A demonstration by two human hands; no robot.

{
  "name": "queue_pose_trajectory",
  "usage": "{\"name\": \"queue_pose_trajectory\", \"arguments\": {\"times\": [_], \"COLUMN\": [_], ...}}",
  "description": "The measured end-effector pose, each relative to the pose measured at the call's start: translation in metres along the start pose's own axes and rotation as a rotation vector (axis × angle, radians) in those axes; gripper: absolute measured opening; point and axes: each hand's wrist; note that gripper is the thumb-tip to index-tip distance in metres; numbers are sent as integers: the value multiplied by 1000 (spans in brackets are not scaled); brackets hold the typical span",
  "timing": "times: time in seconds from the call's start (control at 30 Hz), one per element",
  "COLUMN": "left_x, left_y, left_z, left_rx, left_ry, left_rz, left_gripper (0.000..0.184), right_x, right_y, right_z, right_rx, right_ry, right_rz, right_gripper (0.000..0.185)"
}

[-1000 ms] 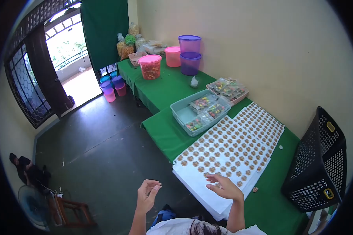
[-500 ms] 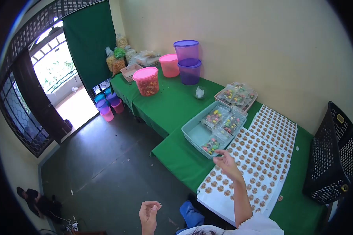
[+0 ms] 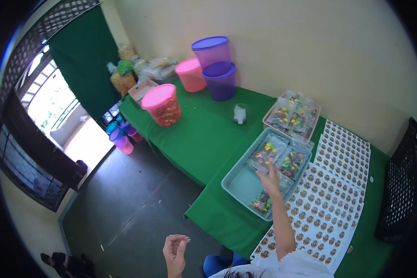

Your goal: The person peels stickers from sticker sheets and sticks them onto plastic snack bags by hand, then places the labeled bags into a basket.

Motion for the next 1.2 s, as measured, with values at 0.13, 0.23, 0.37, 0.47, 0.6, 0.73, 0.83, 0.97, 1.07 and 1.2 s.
{"name": "queue_pose_trajectory", "arguments": {"times": [0.13, 0.23, 0.37, 0.47, 0.6, 0.73, 0.83, 0.97, 1.07, 1.2], "left_x": [-28, -55, -96, -129, -157, -169, -171, -192, -199, -199], "left_y": [17, 30, 52, 71, 88, 94, 106, 102, 98, 84], "left_z": [-14, -22, -21, -21, -33, -25, -21, -31, -31, -27], "left_rx": [-8, 51, 118, 94, 315, 76, 173, 217, 172, 172], "left_ry": [-107, -213, -180, -136, -417, -463, -379, -387, -385, -365], "left_rz": [-163, -332, -512, -575, -794, -1013, -1021, -1100, -1125, -1129], "left_gripper": [15, 16, 24, 34, 37, 36, 32, 32, 33, 32], "right_x": [2, 9, 37, 86, 148, 188, 219, 275, 301, 299], "right_y": [13, 12, 8, -8, -23, -25, -38, -48, -36, -9], "right_z": [9, -13, -38, -63, -77, -84, -55, 20, 47, 61], "right_rx": [-15, -94, -326, -842, -1032, -804, -300, 233, 283, 299], "right_ry": [-199, -120, -353, -271, -340, -318, -197, 131, 280, 444], "right_rz": [82, 127, 266, 111, -87, -96, 256, 566, 600, 727], "right_gripper": [64, 62, 58, 55, 53, 43, 23, 12, 12, 14]}}
Point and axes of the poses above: each hand's wrist, its own x-axis away from the middle knuckle, its own y-axis out of the palm, z = x × y, and after that the axes turned 2 degrees about -y, right-handed
